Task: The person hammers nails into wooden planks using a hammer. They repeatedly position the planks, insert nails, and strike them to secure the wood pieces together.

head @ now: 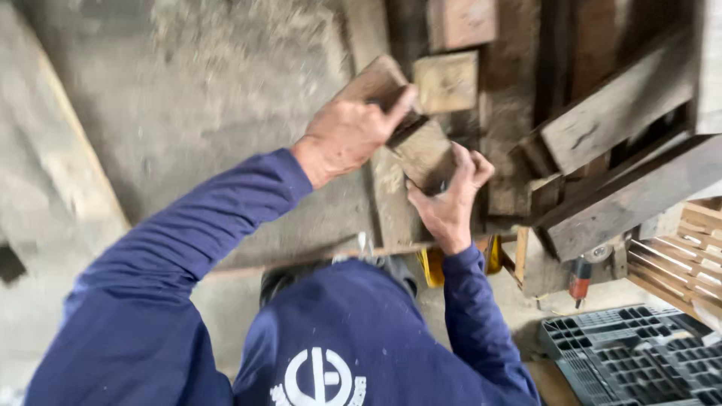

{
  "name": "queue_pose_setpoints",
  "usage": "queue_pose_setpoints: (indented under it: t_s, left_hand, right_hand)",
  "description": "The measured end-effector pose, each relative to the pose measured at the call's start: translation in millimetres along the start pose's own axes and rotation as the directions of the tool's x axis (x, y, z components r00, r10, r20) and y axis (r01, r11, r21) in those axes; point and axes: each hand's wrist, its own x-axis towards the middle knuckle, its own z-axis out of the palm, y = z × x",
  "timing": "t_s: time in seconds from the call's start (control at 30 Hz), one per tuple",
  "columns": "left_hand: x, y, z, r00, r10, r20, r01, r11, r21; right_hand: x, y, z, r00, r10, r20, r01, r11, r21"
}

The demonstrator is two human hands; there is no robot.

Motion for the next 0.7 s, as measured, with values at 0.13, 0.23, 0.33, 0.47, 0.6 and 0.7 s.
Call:
queue_pose_setpoints:
  t_s: [0.13, 0.23, 0.33, 0.47, 0.6, 0.7]
  left_hand:
    - [-128.9, 34.3, 33.4, 0.895, -0.315, 0.317, 0.383, 0.906, -0.182]
    - [-187.1, 73.4, 52.7, 0.815, -0.425, 0.394, 0.529, 0.823, -0.206]
    - [-212.2, 109.5, 68.4, 0.768, -0.475, 0.429, 0.608, 0.751, -0.258]
    - [-212.2, 144.9, 90.0, 0.846, -0.467, 0.257, 0.52, 0.829, -0.206]
    - [-202.7, 148.8, 97.9, 0.87, -0.436, 0.23, 0.47, 0.874, -0.119]
    - [-209.8, 146.6, 90.9, 0.842, -0.416, 0.343, 0.474, 0.874, -0.103]
  right_hand:
    - [-55.7, 16.2, 49.6, 0.933, -0.114, 0.34, 0.122, 0.993, -0.001]
    - [-91.7, 32.5, 61.7, 0.85, -0.156, 0.503, 0.142, 0.988, 0.067]
    - [-122.6, 49.6, 45.9, 0.834, -0.164, 0.528, 0.16, 0.986, 0.053]
    - [-140.3, 59.0, 9.9, 0.85, -0.195, 0.489, 0.216, 0.976, 0.015]
    - [-147.0, 56.5, -6.1, 0.828, -0.191, 0.528, 0.227, 0.974, -0.003]
    - [-150.7, 50.7, -5.8, 0.794, -0.215, 0.569, 0.251, 0.968, 0.016]
